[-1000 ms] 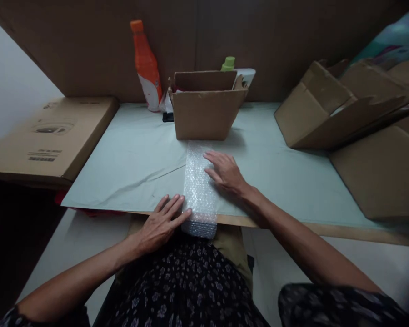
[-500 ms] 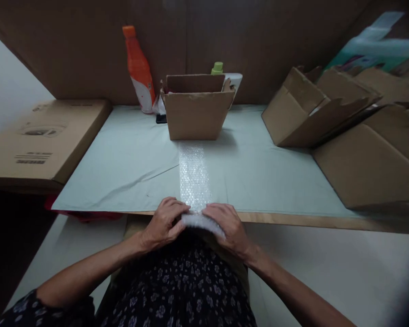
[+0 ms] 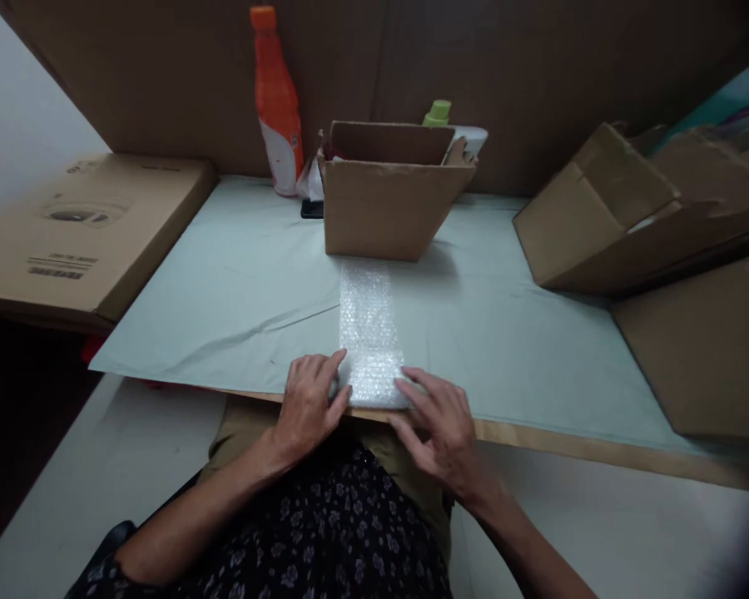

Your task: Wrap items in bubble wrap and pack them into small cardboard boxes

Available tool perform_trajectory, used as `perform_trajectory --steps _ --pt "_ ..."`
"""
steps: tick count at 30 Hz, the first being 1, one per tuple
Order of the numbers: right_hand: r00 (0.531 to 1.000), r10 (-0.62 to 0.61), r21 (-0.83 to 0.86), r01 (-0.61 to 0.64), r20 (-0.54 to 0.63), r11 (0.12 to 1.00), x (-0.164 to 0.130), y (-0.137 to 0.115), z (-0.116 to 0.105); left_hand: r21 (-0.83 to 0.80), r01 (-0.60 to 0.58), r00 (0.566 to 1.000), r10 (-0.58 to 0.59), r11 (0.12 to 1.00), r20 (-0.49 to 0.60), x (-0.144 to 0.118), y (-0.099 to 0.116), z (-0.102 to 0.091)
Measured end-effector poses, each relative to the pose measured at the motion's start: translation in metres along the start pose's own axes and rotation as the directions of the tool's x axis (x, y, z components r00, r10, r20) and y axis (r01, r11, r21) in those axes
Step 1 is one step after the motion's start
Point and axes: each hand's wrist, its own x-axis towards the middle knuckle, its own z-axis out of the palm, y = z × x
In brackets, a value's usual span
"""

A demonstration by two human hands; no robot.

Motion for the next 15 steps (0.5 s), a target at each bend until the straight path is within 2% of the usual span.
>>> perform_trajectory --steps 3,6,9,15 --pt "0.98 -0.096 0.047 0.09 0.174 0.995 0.001 0.003 -0.003 -0.025 -0.137 0.99 0.137 0.99 0.011 -0.003 0.0 -0.007" --pt "0.965 -0.136 0.07 0.123 0.223 0.99 0.006 0.008 0.0 -0.089 -0.229 0.969 0.235 0.969 0.072 -0.004 0.001 -0.007" --pt "0.958 -0.163 0.111 0.14 0.238 0.984 0.014 0.013 0.001 -0.127 -0.22 0.97 0.231 0.967 0.078 -0.002 0.001 -0.005" --pt "0.944 -0.143 0.19 0.088 0.297 0.978 0.021 0.018 -0.004 -0.207 -0.216 0.961 0.245 0.954 0.126 0.002 0.0 -0.009"
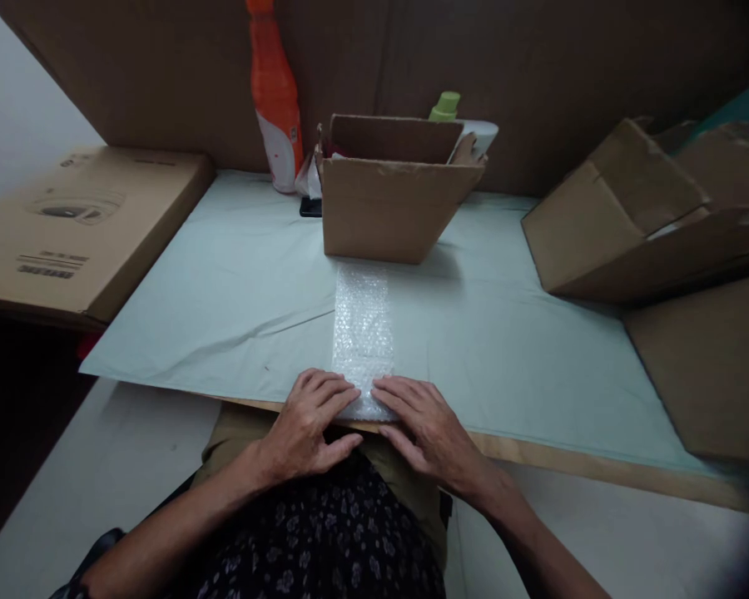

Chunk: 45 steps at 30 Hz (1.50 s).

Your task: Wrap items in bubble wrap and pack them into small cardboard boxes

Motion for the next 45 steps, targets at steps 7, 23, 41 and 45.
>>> perform_trajectory --steps 7,23,41,45 --pt "0.985 0.07 0.084 -0.058 -0.156 0.995 0.009 -0.001 0.006 -0.106 0.092 0.99 -0.103 0.99 -0.099 0.001 0.001 0.002" --pt "0.98 0.028 -0.148 -0.057 -0.196 0.987 0.011 -0.006 0.006 0.088 0.097 0.989 -0.086 0.991 -0.123 0.014 -0.009 0.004" --pt "0.952 0.146 -0.043 -0.163 -0.269 0.986 0.014 -0.005 0.011 0.033 0.039 0.996 -0.036 0.999 -0.083 0.019 -0.018 0.001" --pt "0.942 0.208 0.058 -0.2 -0.263 0.978 0.016 -0.001 0.009 -0.061 0.086 0.994 -0.091 0.994 -0.069 0.02 -0.021 -0.001"
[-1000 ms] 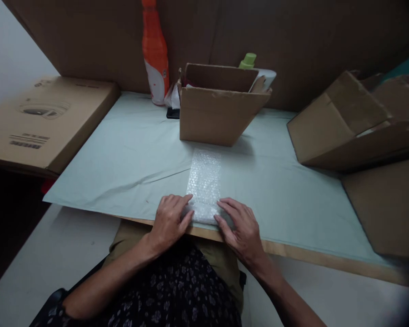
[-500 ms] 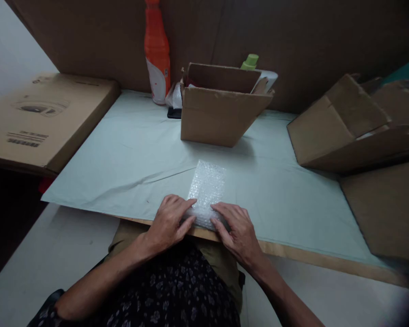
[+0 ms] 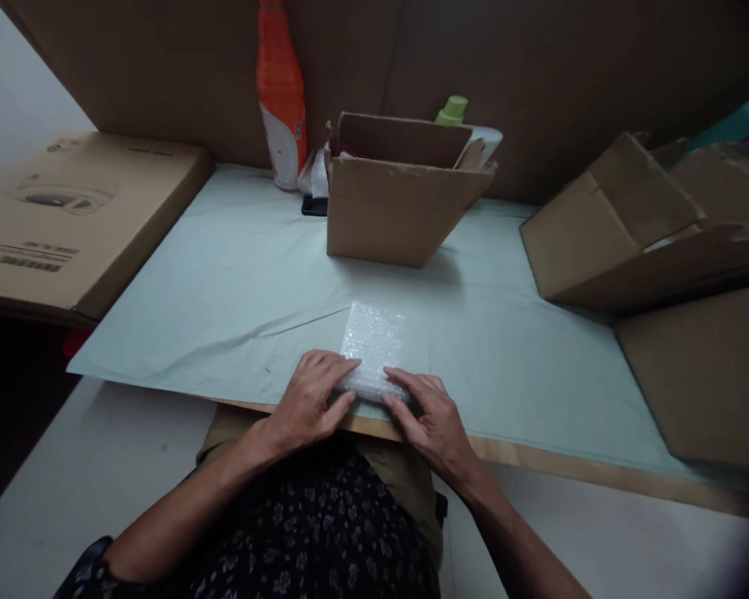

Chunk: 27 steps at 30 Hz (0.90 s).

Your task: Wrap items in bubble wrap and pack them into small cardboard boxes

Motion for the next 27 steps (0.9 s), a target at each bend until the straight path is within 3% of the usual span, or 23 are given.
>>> perform_trajectory --steps 5,9,14,17,21,24,27 --pt "0.993 -0.076 -0.197 0.057 -0.09 0.979 0.0 0.002 0.002 0.105 0.095 0.995 -0.091 0.99 -0.038 0.02 -0.013 0.011" --pt "0.992 -0.126 -0.296 0.121 0.002 0.948 0.005 0.003 0.008 0.167 0.099 0.993 -0.088 0.981 -0.075 0.027 -0.015 0.015" --pt "0.998 -0.061 -0.125 0.063 0.02 0.99 0.01 0.0 0.003 0.056 0.007 1.0 -0.007 0.998 0.0 0.012 -0.003 0.001" --pt "0.998 -0.015 -0.04 0.017 0.061 0.999 0.006 0.0 -0.003 -0.009 0.054 0.998 -0.053 0.999 0.033 0.007 0.0 -0.004" --pt "0.999 -0.041 -0.195 0.036 -0.022 0.98 0.002 -0.001 -0.005 0.105 0.112 0.994 -0.111 0.988 -0.018 0.018 -0.007 0.003" --pt "0.996 -0.087 -0.296 0.088 0.019 0.951 0.006 -0.001 0.0 0.189 0.195 0.981 -0.189 0.962 -0.051 0.028 -0.012 0.01" --pt "0.996 -0.063 -0.303 0.077 0.058 0.95 0.016 0.002 0.006 0.08 0.282 0.955 -0.272 0.956 -0.114 0.026 -0.009 0.012"
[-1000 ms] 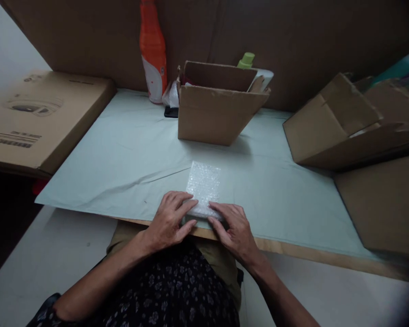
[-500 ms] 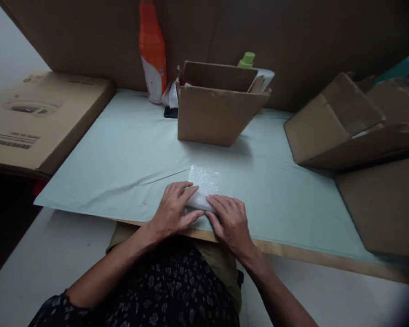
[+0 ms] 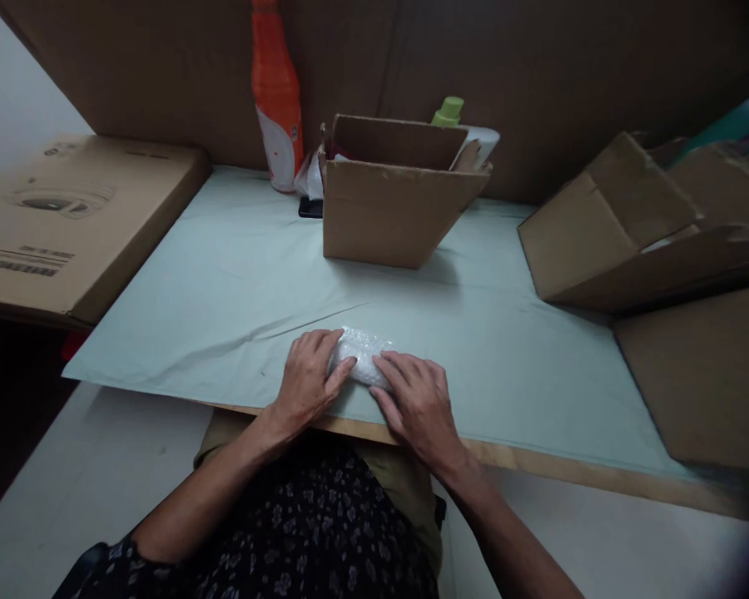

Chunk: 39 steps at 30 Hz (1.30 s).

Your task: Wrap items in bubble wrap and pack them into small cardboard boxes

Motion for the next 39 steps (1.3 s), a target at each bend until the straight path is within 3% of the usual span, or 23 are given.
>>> perform_trajectory --steps 3,6,9,11,13,18,22,25,27,29,31,33,36,39 --pt "0.994 0.1 0.133 -0.094 -0.039 0.987 0.01 0.003 0.003 -0.342 0.188 0.977 -0.21 0.921 -0.027 -0.013 0.006 -0.002" --pt "0.983 0.179 0.309 -0.162 -0.026 0.937 0.013 -0.002 0.003 -0.683 0.379 0.904 -0.407 0.625 0.129 -0.024 0.015 -0.003" --pt "0.979 0.192 0.449 -0.201 0.066 0.871 0.011 -0.01 0.001 -0.804 0.464 0.85 -0.444 0.371 0.285 -0.023 0.024 -0.004" --pt "0.973 0.209 0.512 -0.23 0.099 0.828 0.008 -0.013 -0.003 -0.823 0.466 0.841 -0.451 0.325 0.298 -0.021 0.029 -0.007" --pt "0.959 0.244 0.58 -0.282 0.144 0.764 0.007 -0.011 -0.009 -0.826 0.46 0.853 -0.423 0.327 0.308 -0.019 0.034 -0.011" --pt "0.893 0.212 0.742 -0.449 0.398 0.498 0.004 -0.006 -0.024 -0.797 0.458 0.883 -0.304 0.394 0.357 -0.027 0.042 -0.012" --pt "0.861 0.273 0.725 -0.509 0.43 0.464 0.007 -0.003 -0.026 -0.676 0.379 0.925 -0.249 0.632 0.286 -0.021 0.038 -0.01" --pt "0.855 0.285 0.723 -0.519 0.434 0.456 0.015 0.008 -0.033 -0.493 0.088 0.995 -0.055 0.866 0.081 0.011 0.033 -0.024" --pt "0.86 0.273 0.71 -0.51 0.431 0.486 0.024 0.019 -0.043 -0.287 -0.169 0.985 0.151 0.943 -0.083 0.05 0.033 -0.04" --pt "0.881 0.255 0.68 -0.47 0.398 0.563 0.035 0.034 -0.056 -0.048 -0.345 0.925 0.331 0.937 -0.186 0.098 0.033 -0.055" --pt "0.916 0.238 0.646 -0.397 0.323 0.652 0.049 0.051 -0.07 0.143 -0.404 0.876 0.427 0.904 -0.225 0.147 0.033 -0.065" --pt "0.953 0.238 0.608 -0.303 0.188 0.734 0.062 0.069 -0.084 0.263 -0.389 0.866 0.448 0.883 -0.222 0.188 0.03 -0.067" --pt "0.957 0.283 0.513 -0.211 -0.065 0.832 0.081 0.095 -0.107 0.361 -0.373 0.873 0.455 0.855 -0.176 0.215 0.02 -0.061" --pt "0.904 0.361 0.419 -0.243 -0.229 0.875 0.106 0.113 -0.136 0.4 -0.43 0.837 0.524 0.809 -0.16 0.207 0.01 -0.051"
